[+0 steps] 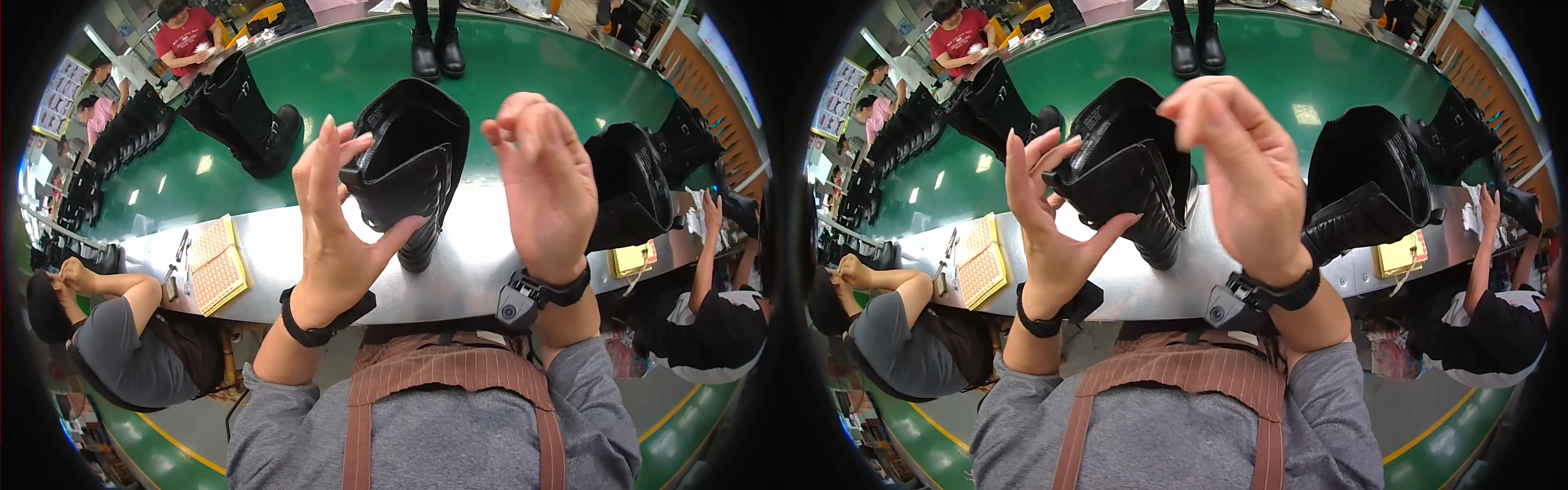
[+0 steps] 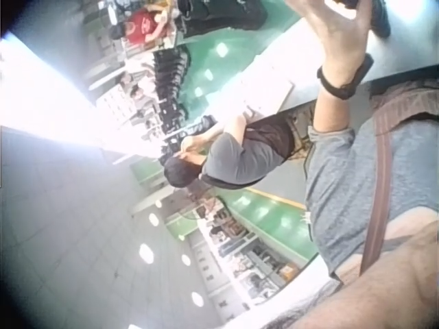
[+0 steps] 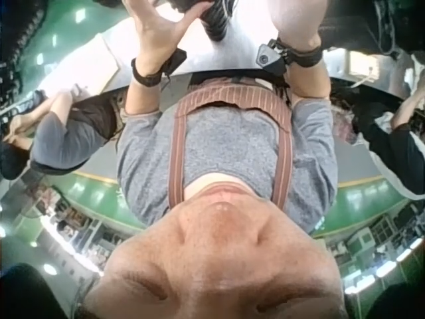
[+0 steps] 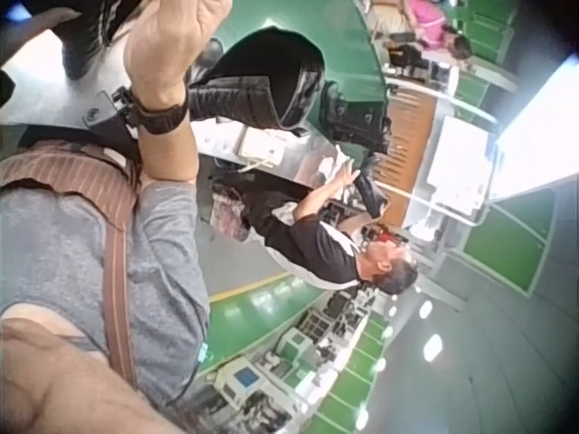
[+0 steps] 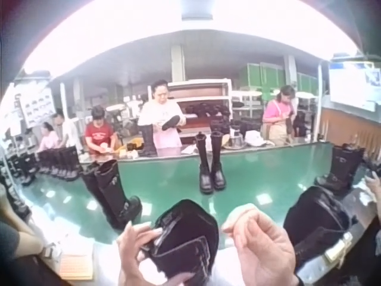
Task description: The recorder is polishing and inspecting finished boots on an assembly line.
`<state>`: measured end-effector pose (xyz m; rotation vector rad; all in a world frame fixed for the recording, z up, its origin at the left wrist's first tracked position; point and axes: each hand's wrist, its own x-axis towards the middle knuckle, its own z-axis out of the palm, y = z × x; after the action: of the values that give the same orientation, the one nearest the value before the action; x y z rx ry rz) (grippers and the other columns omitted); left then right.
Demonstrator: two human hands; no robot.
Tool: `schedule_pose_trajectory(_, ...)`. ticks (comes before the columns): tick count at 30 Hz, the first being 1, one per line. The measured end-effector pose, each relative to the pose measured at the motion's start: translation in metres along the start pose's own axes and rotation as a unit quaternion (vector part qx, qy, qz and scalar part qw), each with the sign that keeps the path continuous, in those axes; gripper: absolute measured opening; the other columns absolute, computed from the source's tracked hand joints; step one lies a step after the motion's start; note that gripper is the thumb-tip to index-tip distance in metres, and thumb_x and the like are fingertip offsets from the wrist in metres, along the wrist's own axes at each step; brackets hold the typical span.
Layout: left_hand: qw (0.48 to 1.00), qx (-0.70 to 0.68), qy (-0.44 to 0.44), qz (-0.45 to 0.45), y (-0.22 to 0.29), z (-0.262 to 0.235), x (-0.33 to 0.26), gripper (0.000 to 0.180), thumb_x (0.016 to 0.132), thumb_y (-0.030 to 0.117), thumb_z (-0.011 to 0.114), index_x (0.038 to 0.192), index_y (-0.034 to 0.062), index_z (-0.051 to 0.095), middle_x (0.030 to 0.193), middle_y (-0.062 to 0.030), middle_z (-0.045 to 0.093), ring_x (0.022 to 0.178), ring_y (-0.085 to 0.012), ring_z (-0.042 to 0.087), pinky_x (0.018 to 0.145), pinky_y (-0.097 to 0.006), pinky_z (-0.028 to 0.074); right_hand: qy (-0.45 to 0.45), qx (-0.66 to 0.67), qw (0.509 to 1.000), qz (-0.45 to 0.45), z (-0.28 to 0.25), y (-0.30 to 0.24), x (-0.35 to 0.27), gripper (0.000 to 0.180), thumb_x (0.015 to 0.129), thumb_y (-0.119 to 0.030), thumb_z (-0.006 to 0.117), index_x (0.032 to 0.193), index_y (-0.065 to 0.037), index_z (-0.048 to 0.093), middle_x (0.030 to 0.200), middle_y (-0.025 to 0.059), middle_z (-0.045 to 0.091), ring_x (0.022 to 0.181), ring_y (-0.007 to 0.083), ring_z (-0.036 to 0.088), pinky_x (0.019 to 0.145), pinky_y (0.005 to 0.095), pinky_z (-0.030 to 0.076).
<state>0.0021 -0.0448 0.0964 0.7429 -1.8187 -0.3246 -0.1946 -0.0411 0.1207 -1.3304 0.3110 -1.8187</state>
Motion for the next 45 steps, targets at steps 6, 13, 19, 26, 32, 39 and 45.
schedule_pose_trajectory(6, 0.997, 0.062, 0.037, -0.007, -0.019, 0.001, -0.025, 0.127, 0.057, 0.019, 0.093, 0.15, 0.008, 0.007, 0.151, -0.0174, 0.016, 0.137, -0.0366, 0.031, 0.108, -0.051, 0.036, 0.146, -0.316, 0.917, 0.194, -0.074, 0.023, -0.063, 0.019, 0.097, -0.017, 0.055, 0.086, -0.001, 0.057, 0.082, 0.0023, 0.055, 0.076, 0.009, 0.049, 0.067, 0.0244, 0.04)
schedule_pose_trajectory(13, 0.973, 0.004, -0.114, -0.202, -0.052, 0.055, -0.103, 0.105, 0.062, 0.016, 0.09, 0.143, -0.0001, 0.024, 0.143, -0.0203, 0.036, 0.131, -0.032, 0.042, 0.105, -0.042, 0.039, -0.076, -0.486, 0.82, 0.293, -0.092, 0.078, -0.132, 0.027, 0.081, -0.014, 0.069, 0.106, -0.004, 0.063, 0.102, 0.0137, 0.064, 0.09, 0.0287, 0.063, 0.08, 0.0367, 0.05)
schedule_pose_trajectory(19, 0.94, -0.074, -0.091, -0.321, -0.08, 0.059, -0.122, 0.061, 0.071, 0.009, 0.081, 0.121, -0.0043, 0.048, 0.108, -0.0165, 0.065, 0.099, -0.0255, 0.065, 0.088, -0.033, 0.05, -0.153, -0.44, 0.802, 0.373, -0.091, 0.114, -0.119, 0.03, 0.09, -0.029, 0.062, 0.094, 0.001, 0.064, 0.083, 0.017, 0.067, 0.08, 0.0333, 0.065, 0.074, 0.0399, 0.05)
schedule_pose_trajectory(26, 0.922, -0.09, -0.073, -0.37, -0.073, 0.068, -0.119, 0.052, 0.074, 0.008, 0.076, 0.119, -0.0026, 0.051, 0.103, -0.0143, 0.068, 0.094, -0.0254, 0.067, 0.084, -0.032, 0.051, -0.143, -0.226, 0.816, 0.513, -0.074, 0.111, -0.109, 0.035, 0.1, -0.03, 0.048, 0.081, -0.002, 0.058, 0.069, 0.0027, 0.059, 0.057, 0.0105, 0.052, 0.054, 0.0267, 0.041)
schedule_pose_trajectory(32, 0.924, 0.0, -0.101, -0.37, -0.072, 0.072, -0.119, 0.051, 0.075, 0.009, 0.075, 0.119, -0.0014, 0.05, 0.102, -0.0164, 0.068, 0.094, -0.0274, 0.068, 0.083, -0.034, 0.052, -0.09, -0.02, 0.912, 0.4, -0.048, 0.065, -0.071, 0.033, 0.103, -0.026, 0.043, 0.077, -0.009, 0.052, 0.068, -0.003, 0.05, 0.051, 0.0047, 0.042, 0.047, 0.0202, 0.032)
schedule_pose_trajectory(39, 0.933, -0.027, -0.083, -0.348, -0.072, 0.075, -0.121, 0.053, 0.076, 0.007, 0.074, 0.122, -0.001, 0.049, 0.102, -0.0155, 0.068, 0.094, -0.0264, 0.067, 0.083, -0.034, 0.052, -0.083, -0.011, 0.946, 0.315, -0.009, 0.013, -0.023, 0.035, 0.104, -0.029, 0.043, 0.079, -0.006, 0.053, 0.068, -0.0003, 0.051, 0.048, 0.0052, 0.044, 0.046, 0.0189, 0.033)
schedule_pose_trajectory(45, 0.916, -0.093, -0.029, -0.388, -0.058, 0.084, -0.12, 0.057, 0.076, 0.008, 0.075, 0.125, -0.0013, 0.047, 0.109, -0.0133, 0.065, 0.099, -0.0208, 0.063, 0.087, -0.032, 0.05, -0.094, -0.099, 0.946, 0.295, -0.024, 0.017, -0.046, 0.035, 0.103, -0.031, 0.043, 0.089, -0.002, 0.059, 0.072, 0.0016, 0.056, 0.054, 0.0095, 0.053, 0.052, 0.0241, 0.043)
